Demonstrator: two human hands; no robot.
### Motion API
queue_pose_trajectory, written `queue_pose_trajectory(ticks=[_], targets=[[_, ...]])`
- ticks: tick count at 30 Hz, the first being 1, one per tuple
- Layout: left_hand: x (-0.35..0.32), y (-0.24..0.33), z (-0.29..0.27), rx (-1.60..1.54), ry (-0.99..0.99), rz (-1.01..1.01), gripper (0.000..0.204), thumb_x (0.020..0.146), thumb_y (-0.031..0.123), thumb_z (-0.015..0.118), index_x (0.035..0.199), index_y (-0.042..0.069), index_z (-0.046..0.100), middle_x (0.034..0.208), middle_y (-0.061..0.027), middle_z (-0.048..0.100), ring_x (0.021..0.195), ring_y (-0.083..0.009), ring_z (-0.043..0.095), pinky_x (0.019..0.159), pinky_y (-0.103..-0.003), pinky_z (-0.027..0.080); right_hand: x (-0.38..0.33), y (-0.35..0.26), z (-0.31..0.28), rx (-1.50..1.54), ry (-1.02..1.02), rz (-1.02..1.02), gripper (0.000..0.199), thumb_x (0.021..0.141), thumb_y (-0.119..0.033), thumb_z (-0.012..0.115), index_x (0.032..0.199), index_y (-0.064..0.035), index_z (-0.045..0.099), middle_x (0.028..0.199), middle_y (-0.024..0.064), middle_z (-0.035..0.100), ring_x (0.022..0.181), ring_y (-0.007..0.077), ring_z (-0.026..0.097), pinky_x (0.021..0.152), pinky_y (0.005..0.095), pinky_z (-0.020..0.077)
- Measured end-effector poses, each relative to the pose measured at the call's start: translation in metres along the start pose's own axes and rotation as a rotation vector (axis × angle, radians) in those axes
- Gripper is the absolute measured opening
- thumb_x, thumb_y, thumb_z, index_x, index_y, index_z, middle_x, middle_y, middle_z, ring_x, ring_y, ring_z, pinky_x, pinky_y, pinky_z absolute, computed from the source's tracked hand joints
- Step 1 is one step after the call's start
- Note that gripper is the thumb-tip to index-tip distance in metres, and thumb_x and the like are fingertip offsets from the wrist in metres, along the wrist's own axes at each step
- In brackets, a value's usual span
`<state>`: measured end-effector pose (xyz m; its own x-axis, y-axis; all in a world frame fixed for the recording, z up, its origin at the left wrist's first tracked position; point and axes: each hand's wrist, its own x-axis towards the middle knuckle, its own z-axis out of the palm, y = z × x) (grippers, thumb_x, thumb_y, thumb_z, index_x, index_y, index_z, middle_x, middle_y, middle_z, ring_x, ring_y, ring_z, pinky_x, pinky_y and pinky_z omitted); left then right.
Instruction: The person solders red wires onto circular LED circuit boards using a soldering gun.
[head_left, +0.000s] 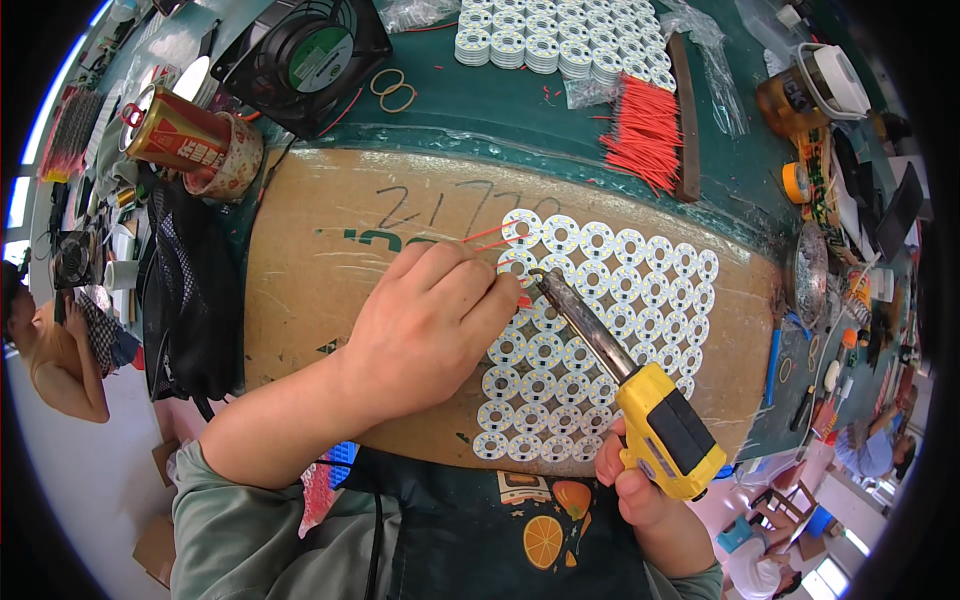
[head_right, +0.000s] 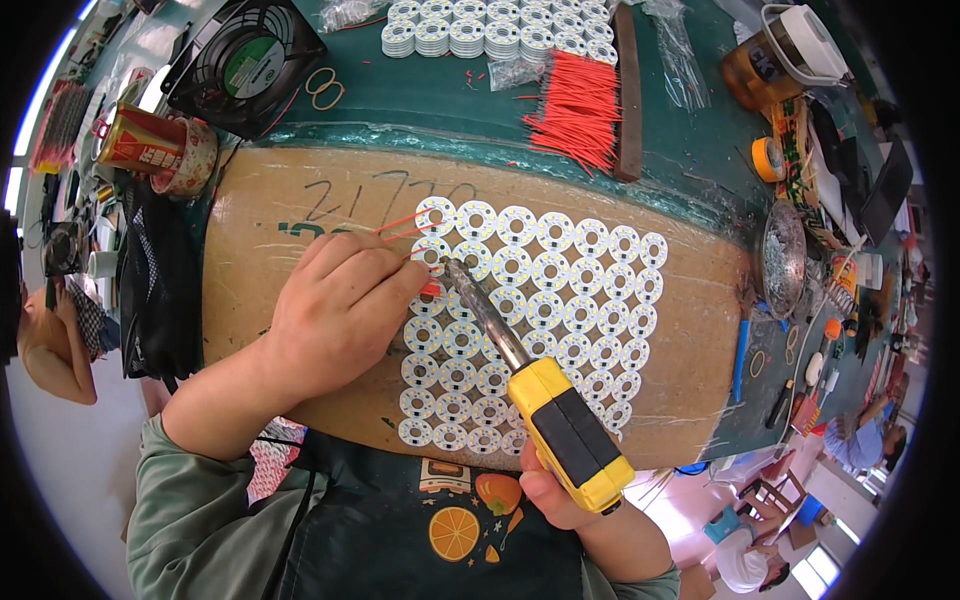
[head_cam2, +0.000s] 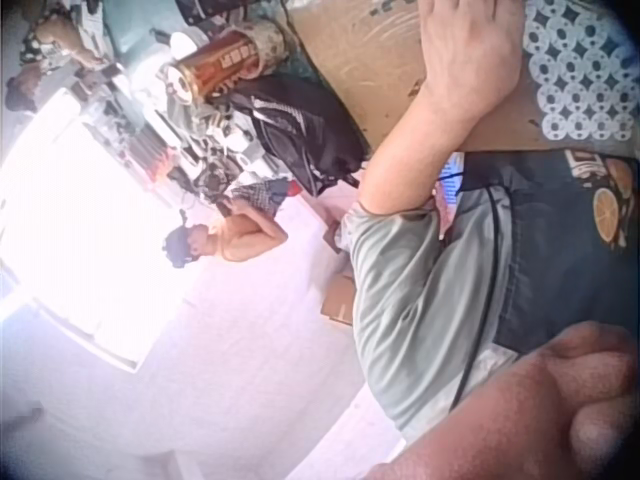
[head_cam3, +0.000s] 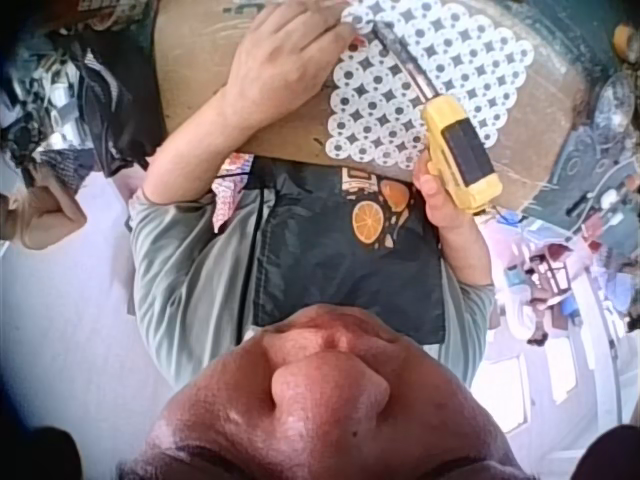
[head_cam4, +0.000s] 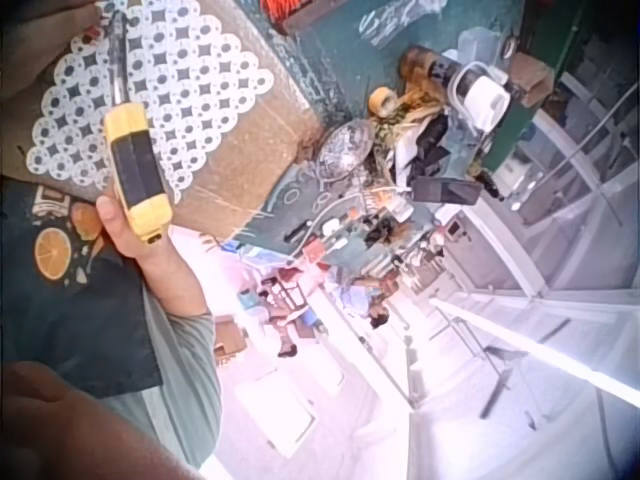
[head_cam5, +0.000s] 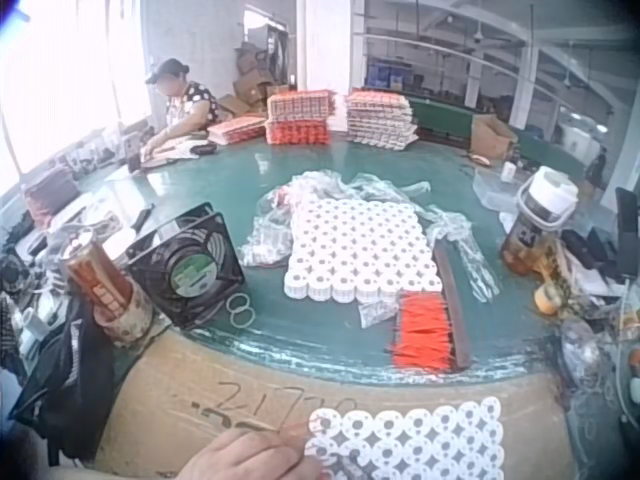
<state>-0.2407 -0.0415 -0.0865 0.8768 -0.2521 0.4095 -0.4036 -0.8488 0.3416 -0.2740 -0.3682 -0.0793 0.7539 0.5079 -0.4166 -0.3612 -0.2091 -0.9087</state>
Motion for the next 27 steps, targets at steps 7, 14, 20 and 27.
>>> queue_pose_trajectory(ticks=[7, 14, 20, 27], targets=[[0.0008, -0.0001, 0.0017, -0.021, 0.027, -0.001, 0.031, 0.07, 0.003, 0.07, 0.102, 0.003, 0.07, 0.093, -0.0065, 0.064, 0.09, -0.0264, 0.064, 0.082, -0.039, 0.053, 0.0013, -0.0033, 0.0007, 0.009, 0.003, 0.0, 0.071, 0.082, -0.043, 0.083, 0.132, -0.0029, 0.051, 0.076, 0.0015, 0.051, 0.067, 0.0123, 0.049, 0.059, 0.0275, 0.0422], [0.0012, -0.0006, 0.0039, -0.064, 0.049, -0.011, 0.032, 0.067, 0.0, 0.072, 0.099, 0.004, 0.071, 0.092, -0.0061, 0.064, 0.087, -0.0265, 0.064, 0.08, -0.038, 0.053, 0.0018, -0.0042, 0.0011, 0.017, -0.008, 0.005, 0.071, 0.083, -0.043, 0.081, 0.132, -0.0031, 0.05, 0.076, 0.0013, 0.051, 0.067, 0.012, 0.049, 0.059, 0.0274, 0.0421], [0.001, -0.0002, 0.0045, -0.055, 0.041, -0.019, 0.033, 0.067, -0.001, 0.072, 0.099, 0.003, 0.071, 0.091, -0.0061, 0.064, 0.087, -0.0265, 0.064, 0.079, -0.038, 0.053, 0.0027, -0.0039, 0.0022, -0.035, -0.001, -0.007, 0.068, 0.084, -0.042, 0.081, 0.131, -0.0033, 0.051, 0.074, 0.0011, 0.05, 0.065, 0.0118, 0.048, 0.058, 0.0274, 0.0417], [0.0005, -0.0022, 0.0086, -0.053, 0.064, 0.001, 0.025, 0.076, 0.01, 0.064, 0.1, 0.003, 0.068, 0.091, -0.0062, 0.059, 0.091, -0.0249, 0.06, 0.082, -0.038, 0.048, 0.0034, -0.0013, 0.0032, -0.022, 0.007, -0.016, 0.064, 0.084, -0.039, 0.081, 0.128, -0.0039, 0.053, 0.074, 0.0015, 0.05, 0.065, 0.0124, 0.049, 0.057, 0.0283, 0.0416]])
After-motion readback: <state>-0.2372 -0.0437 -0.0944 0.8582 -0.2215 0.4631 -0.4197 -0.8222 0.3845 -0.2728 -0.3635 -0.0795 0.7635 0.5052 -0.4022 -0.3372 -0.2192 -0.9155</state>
